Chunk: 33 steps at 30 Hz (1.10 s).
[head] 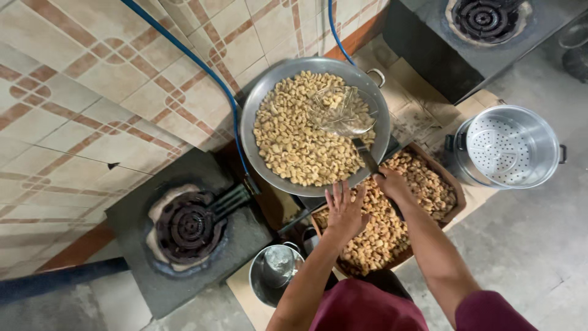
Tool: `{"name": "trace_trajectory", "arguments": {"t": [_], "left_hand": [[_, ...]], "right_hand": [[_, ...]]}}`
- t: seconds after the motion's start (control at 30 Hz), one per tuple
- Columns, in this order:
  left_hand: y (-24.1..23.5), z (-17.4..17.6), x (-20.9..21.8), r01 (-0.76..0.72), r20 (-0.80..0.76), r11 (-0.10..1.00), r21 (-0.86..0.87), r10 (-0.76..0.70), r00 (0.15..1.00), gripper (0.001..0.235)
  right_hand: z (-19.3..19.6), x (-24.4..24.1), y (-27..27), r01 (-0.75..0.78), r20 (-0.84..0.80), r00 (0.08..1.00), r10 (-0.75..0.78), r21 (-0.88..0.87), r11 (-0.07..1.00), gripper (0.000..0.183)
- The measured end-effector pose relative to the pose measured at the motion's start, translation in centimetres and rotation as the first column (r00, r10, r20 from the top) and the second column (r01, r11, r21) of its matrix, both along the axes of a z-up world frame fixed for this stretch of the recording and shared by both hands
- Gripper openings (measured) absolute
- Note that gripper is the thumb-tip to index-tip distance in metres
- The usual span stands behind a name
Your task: The person stirs a large quantity of light-colored food pieces in a wok using a metal strainer. The wok is positioned over a gas stove, and the person continuously moves the food to ensure even cooking. A cardboard box filled with similar food pieces is visible next to the stove.
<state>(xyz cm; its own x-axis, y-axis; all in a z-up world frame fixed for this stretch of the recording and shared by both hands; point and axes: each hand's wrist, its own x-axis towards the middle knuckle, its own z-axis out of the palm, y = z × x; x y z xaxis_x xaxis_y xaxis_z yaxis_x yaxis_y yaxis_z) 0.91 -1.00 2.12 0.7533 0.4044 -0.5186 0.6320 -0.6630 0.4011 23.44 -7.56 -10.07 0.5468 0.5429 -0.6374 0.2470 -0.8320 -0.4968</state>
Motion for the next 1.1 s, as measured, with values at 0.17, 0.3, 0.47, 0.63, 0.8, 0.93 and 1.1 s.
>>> {"name": "trace_trajectory", "arguments": {"t": [0.17, 0.3, 0.47, 0.63, 0.8, 0.93, 1.1], "left_hand": [[3.4, -1.5, -1.4, 0.041, 0.025, 0.998, 0.055, -0.042, 0.999, 0.088], [5.7, -2.4, -1.9, 0.021, 0.059, 0.996, 0.081, -0.026, 0.998, 0.089], [6.7, -2.4, -2.5, 0.048, 0.078, 0.993, 0.104, -0.056, 0.995, 0.093], [7.5, -1.8, -2.9, 0.006, 0.092, 0.996, 0.090, -0.014, 0.996, 0.094], [6.3, -2.2, -3.9, -0.042, 0.101, 0.996, 0.081, 0.033, 0.994, 0.092], [4.4, -2.4, -3.7, -0.034, 0.109, 0.997, 0.068, 0.026, 0.994, 0.090], [2.6, -2.2, -3.6, -0.100, 0.175, 0.986, 0.130, 0.077, 0.982, 0.091]], "right_hand": [[1.2, 0.0, 0.8, 0.011, 0.023, 1.000, -0.010, -0.054, 0.998, 0.049], [1.2, -2.5, 2.3, -0.074, 0.047, 0.996, 0.072, 0.038, 0.997, 0.041], [2.4, -6.4, 7.1, -0.066, 0.009, 0.998, 0.066, -0.009, 0.998, 0.043], [7.1, -6.6, 4.7, -0.132, 0.015, 0.991, 0.134, -0.108, 0.985, 0.036], [9.5, -10.1, 4.2, -0.259, 0.079, 0.961, 0.264, -0.070, 0.963, 0.039], [12.1, -8.6, 4.4, -0.139, -0.083, 0.988, 0.130, -0.113, 0.984, 0.038], [13.7, -7.1, 1.4, -0.370, 0.038, 0.915, 0.401, -0.315, 0.874, 0.048]]}}
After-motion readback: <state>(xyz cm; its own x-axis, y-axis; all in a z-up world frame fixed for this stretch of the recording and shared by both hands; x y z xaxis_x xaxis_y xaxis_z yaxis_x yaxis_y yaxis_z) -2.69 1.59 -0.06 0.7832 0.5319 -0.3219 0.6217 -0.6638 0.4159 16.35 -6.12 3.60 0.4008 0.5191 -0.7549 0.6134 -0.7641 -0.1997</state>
